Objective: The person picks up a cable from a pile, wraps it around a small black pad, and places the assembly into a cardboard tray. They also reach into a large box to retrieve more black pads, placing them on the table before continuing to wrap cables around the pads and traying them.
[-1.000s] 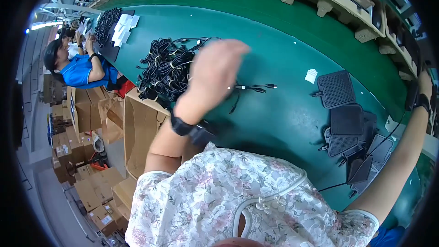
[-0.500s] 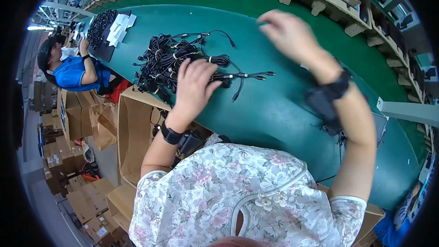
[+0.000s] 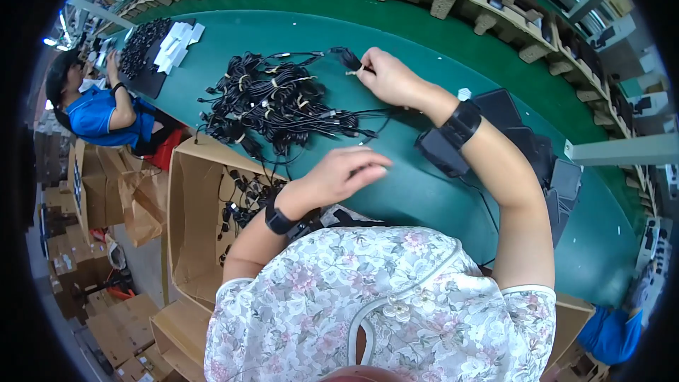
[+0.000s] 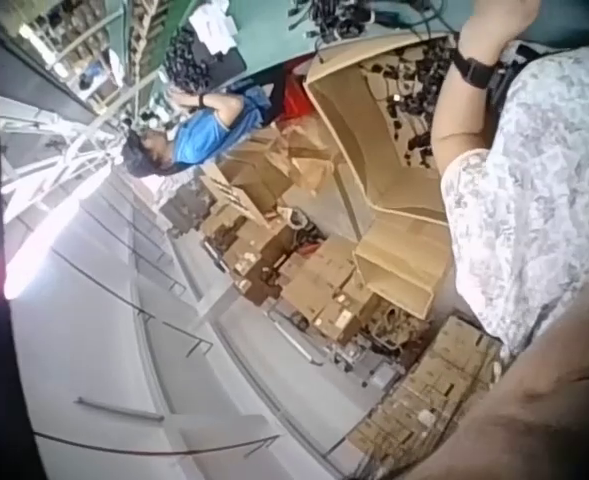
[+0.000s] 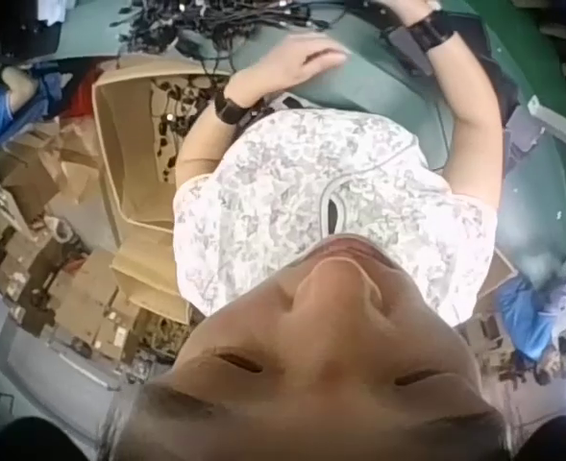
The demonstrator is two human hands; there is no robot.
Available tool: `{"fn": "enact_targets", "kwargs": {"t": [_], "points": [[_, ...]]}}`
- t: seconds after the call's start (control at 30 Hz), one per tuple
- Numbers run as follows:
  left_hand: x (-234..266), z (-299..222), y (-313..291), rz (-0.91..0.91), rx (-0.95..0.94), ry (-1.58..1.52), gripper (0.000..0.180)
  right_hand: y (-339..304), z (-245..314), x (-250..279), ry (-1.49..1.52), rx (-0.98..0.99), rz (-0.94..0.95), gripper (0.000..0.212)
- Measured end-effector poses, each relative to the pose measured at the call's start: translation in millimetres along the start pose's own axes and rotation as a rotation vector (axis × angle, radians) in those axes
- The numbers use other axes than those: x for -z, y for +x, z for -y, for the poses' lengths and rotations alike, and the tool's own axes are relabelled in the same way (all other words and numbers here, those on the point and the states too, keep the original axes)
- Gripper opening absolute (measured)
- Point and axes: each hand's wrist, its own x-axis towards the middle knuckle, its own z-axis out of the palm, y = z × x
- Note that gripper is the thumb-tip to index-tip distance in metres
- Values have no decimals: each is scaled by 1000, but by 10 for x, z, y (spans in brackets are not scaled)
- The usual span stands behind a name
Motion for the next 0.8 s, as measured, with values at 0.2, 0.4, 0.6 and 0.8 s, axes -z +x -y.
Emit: {"fn": "enact_targets", "kwargs": {"t": [0.2, 0.4, 0.6, 0.8], "points": [[-269, 191, 597, 408, 438, -917, 29, -413, -55, 294, 1043, -12, -117, 22], [-237, 339, 839, -131, 161, -1624, 18, -916, -77, 588, 1466, -62, -121, 28], [-339, 78, 978, -82, 296, -1306, 15, -1206, -66, 581, -30, 108, -454, 32], [-363, -40, 1070, -62, 290, -1134, 29, -1451, -68, 765, -400, 105, -402, 26]]}}
